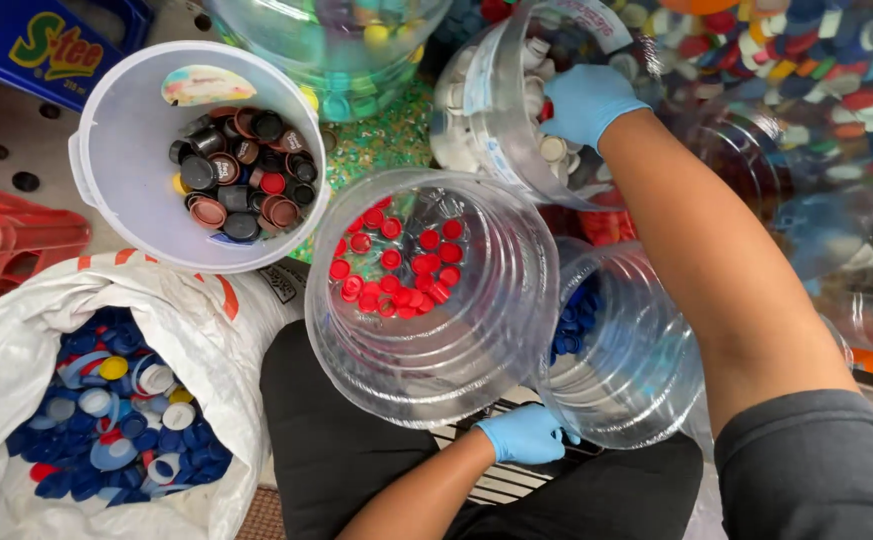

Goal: The person sits on the floor and sorts bottle caps from a white sack into clear plastic containers. They pick up caps, separate them by color, and place them into corresponding containers for red and blue caps.

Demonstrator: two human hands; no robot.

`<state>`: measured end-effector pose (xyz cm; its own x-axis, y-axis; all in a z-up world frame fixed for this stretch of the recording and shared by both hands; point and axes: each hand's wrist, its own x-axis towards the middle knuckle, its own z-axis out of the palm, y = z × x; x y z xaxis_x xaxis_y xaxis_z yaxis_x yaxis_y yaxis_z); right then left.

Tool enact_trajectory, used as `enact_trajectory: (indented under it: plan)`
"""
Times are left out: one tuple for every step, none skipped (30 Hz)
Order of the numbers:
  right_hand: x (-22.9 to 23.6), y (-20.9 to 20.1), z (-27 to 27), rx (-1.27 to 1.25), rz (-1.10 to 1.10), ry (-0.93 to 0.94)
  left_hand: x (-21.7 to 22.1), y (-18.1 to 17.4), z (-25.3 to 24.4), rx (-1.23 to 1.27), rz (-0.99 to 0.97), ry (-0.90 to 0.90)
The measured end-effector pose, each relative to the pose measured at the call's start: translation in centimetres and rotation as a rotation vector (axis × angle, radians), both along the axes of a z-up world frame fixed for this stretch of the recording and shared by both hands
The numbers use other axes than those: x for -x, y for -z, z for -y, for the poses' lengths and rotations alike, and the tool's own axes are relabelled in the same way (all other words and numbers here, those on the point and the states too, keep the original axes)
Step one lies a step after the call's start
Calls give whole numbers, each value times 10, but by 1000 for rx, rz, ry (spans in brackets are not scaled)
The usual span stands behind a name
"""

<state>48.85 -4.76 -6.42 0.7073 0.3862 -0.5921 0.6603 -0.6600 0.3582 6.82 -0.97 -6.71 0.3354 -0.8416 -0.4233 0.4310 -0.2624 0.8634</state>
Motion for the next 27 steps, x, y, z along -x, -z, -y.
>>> enact_trajectory:
  plan:
    - [-2, 3, -3, 52, -60, 67, 0, 1, -1, -9, 60, 5]
    - [-7, 7, -3, 54, -61, 69, 2, 11, 3, -7, 59, 8]
    - [-12, 12, -1, 21, -63, 96, 6, 21, 9, 29, 110, -28]
    - [-13, 17, 3, -9, -72, 125, 13, 29, 16, 67, 152, -63]
    - [-12, 14, 1, -4, -80, 129, 15, 33, 20, 71, 144, -59]
    - [-12, 8, 0, -16, -94, 151, 17, 37, 22, 77, 133, -79]
    - [-12, 2, 0, -28, -107, 174, 19, 40, 26, 83, 123, -99]
    - [-14, -1, 2, -27, -101, 181, 14, 37, 22, 85, 128, -93]
    - [-15, -5, 4, -19, -58, 143, 10, 33, 19, 175, 86, -136]
    - [-13, -8, 8, -11, -17, 107, 8, 29, 15, 264, 41, -177]
    - [-6, -21, 11, -10, -15, 117, 13, 37, 23, 265, 42, -168]
    - [0, -34, 14, -111, 18, 53, 17, 46, 29, 295, 115, -203]
    - [8, -48, 17, -212, 51, -11, 22, 55, 36, 325, 187, -239]
    - [19, -63, 22, -215, 58, 0, 19, 51, 33, 323, 191, -226]
    - [31, -78, 27, -285, 146, -110, 16, 46, 30, 217, 129, -158]
    - [44, -93, 32, -352, 236, -221, 14, 41, 29, 111, 69, -91]
    - [60, -115, 38, -352, 245, -212, 14, 42, 29, 110, 75, -81]
    - [77, -136, 44, -518, 284, -299, 15, 43, 30, 116, 75, -101]
    - [96, -157, 50, -683, 325, -387, 18, 43, 32, 123, 74, -120]
    - [113, -171, 63, -684, 339, -379, 18, 46, 33, 119, 83, -108]
    - [131, -186, 76, -733, 364, -381, 19, 49, 34, 97, 103, -119]
    - [153, -199, 90, -782, 385, -378, 24, 51, 35, 75, 115, -127]
    - [170, -211, 107, -781, 394, -364, 20, 38, 30, 73, 118, -112]
    - [188, -224, 123, -825, 410, -386, 14, 25, 25, -9, 42, -43]
    - [207, -237, 140, -868, 426, -407, 8, 11, 20, -93, -34, 26]
    - [228, -250, 162, -862, 437, -388, 8, 6, 19, -93, -30, 48]
    - [250, -262, 183, -915, 521, -351, 7, 2, 19, -127, -134, 29]
